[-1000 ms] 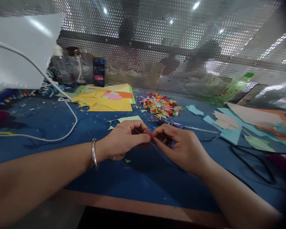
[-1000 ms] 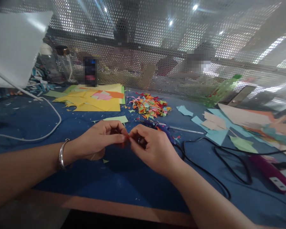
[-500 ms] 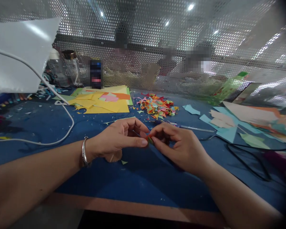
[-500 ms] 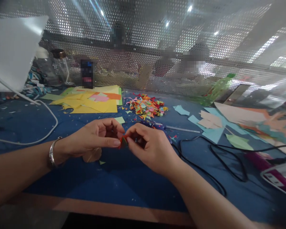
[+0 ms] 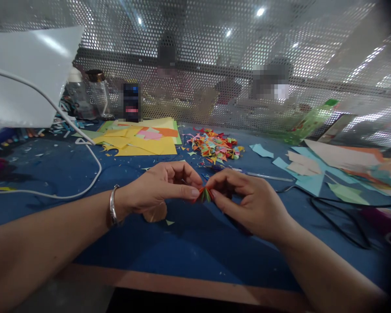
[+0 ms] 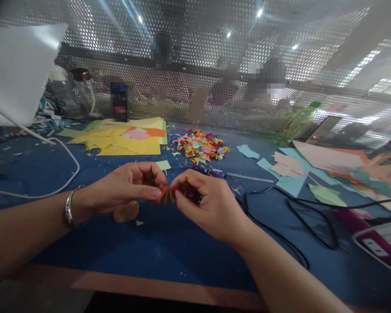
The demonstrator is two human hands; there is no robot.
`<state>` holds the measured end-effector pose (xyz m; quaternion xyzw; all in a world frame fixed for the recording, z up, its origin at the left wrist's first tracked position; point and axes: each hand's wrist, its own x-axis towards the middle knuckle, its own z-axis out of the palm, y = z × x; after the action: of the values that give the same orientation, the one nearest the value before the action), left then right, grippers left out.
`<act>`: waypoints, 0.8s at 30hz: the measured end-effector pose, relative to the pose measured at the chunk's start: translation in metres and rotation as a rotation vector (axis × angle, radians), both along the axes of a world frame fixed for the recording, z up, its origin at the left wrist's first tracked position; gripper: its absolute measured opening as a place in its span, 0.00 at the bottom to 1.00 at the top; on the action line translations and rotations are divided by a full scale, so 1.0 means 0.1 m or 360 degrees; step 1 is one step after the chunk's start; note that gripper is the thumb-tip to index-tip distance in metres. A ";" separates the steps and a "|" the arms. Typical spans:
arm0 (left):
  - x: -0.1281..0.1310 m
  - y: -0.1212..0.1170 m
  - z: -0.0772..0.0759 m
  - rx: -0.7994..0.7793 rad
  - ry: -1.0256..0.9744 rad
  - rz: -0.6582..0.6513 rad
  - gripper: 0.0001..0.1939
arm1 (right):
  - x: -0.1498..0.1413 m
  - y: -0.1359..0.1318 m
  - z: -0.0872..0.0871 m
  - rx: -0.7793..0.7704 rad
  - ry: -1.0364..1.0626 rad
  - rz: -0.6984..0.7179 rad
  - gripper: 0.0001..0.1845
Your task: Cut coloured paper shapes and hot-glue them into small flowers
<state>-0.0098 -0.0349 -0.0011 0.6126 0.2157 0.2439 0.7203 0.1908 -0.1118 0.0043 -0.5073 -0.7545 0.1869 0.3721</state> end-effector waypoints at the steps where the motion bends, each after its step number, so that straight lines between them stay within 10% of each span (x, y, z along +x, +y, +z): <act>1: 0.00 0.00 0.00 -0.0007 -0.0005 -0.0007 0.08 | 0.00 0.00 0.00 0.0006 -0.0004 0.0008 0.06; 24: 0.07 -0.09 -0.09 0.0620 0.0156 0.0336 0.07 | -0.04 0.02 -0.05 0.0068 -0.0077 0.0057 0.05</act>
<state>-0.0028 -0.0443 -0.0105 0.7253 0.2620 0.3249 0.5474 0.1869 -0.1096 -0.0011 -0.4899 -0.7760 0.1652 0.3612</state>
